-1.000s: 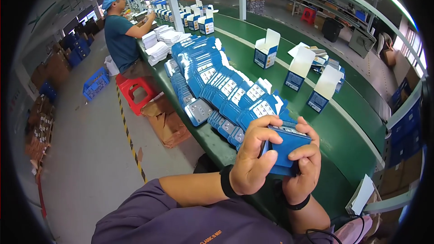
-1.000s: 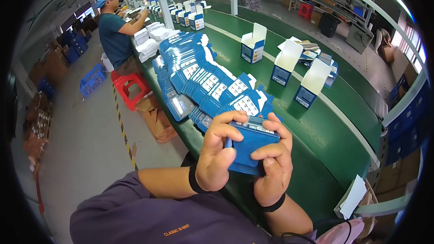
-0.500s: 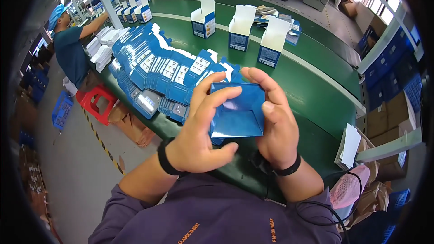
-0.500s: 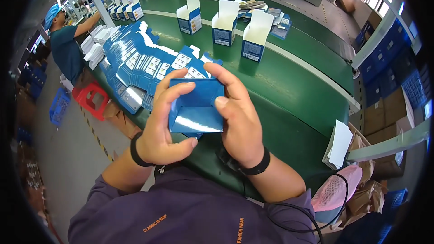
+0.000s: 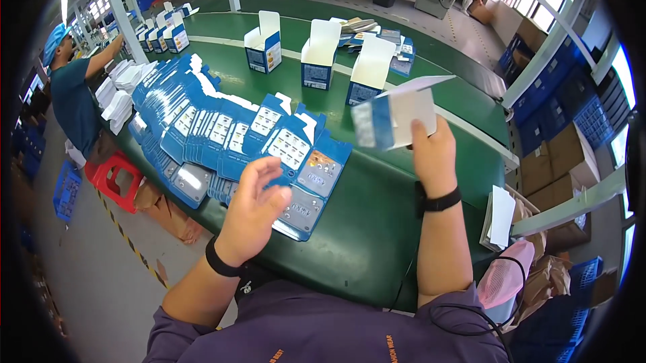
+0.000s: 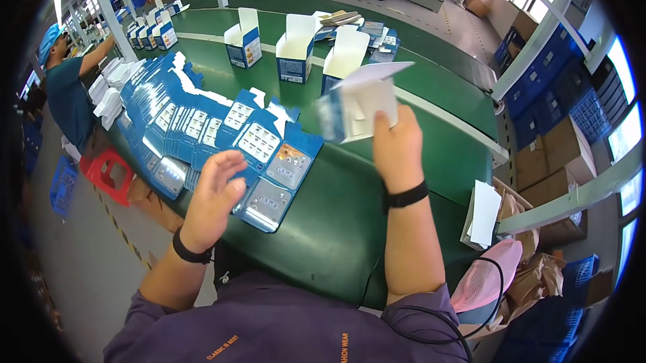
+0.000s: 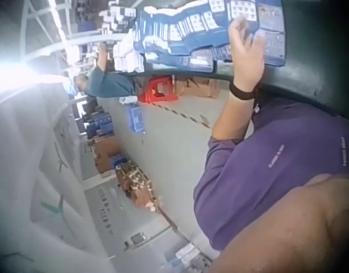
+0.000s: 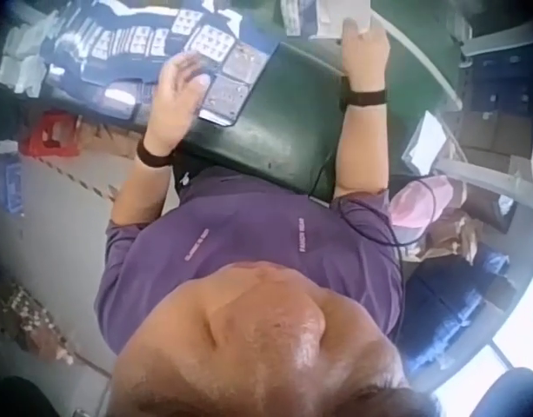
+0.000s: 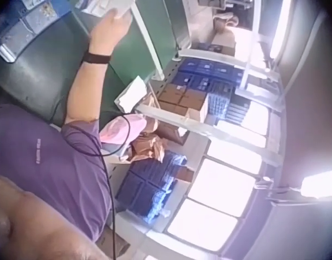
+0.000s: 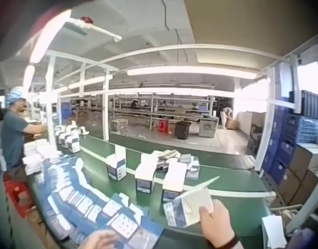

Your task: The person folds a blue cardboard box by hand, inserts a white paper instruction sheet, and places the completed box onto the conveyor belt. This process is repeated for multiple boxes and instruction sheets throughout the video.

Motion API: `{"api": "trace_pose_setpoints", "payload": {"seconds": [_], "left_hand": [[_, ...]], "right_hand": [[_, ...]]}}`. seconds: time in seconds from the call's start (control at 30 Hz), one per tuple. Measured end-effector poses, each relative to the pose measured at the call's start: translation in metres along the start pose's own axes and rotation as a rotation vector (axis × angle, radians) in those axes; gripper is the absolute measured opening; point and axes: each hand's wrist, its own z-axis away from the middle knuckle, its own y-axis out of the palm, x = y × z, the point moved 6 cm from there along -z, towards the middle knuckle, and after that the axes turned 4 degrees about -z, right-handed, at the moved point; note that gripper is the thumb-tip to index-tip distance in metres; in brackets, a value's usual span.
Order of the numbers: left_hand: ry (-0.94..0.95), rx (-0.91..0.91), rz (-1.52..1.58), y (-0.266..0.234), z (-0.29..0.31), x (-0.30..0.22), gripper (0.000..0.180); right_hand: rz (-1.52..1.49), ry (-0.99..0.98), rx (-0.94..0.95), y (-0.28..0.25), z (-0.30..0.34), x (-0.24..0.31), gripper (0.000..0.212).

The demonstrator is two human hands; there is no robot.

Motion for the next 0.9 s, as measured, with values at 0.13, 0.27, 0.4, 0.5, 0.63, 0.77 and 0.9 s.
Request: {"api": "trace_pose_setpoints", "payload": {"seconds": [0.13, 0.27, 0.4, 0.5, 0.63, 0.77, 0.9], "left_hand": [[0.389, 0.041, -0.874, 0.010, 0.002, -0.007, 0.069], [0.398, 0.023, -1.145, 0.022, -0.002, 0.002, 0.081], [0.328, -0.020, -1.306, 0.018, -0.014, 0.011, 0.088], [0.321, -0.030, -1.335, 0.018, -0.016, 0.019, 0.094], [0.273, -0.034, -1.391, 0.019, -0.018, 0.032, 0.102], [0.272, -0.053, -1.411, 0.020, -0.013, 0.036, 0.107], [0.276, -0.071, -1.431, 0.027, -0.015, 0.028, 0.114]], "right_hand": [[0.315, 0.034, -0.101, -0.022, -0.084, -0.115, 0.038], [0.405, 0.122, -0.104, -0.035, -0.123, -0.157, 0.041], [0.456, 0.023, -0.355, -0.018, -0.084, -0.085, 0.052], [0.299, -0.106, -0.008, 0.027, -0.036, -0.028, 0.058], [0.235, -0.367, 0.539, 0.120, 0.048, -0.018, 0.063], [0.313, -0.434, 0.492, 0.122, 0.068, -0.002, 0.062], [0.121, -0.425, 0.224, 0.099, 0.072, 0.022, 0.052]]}}
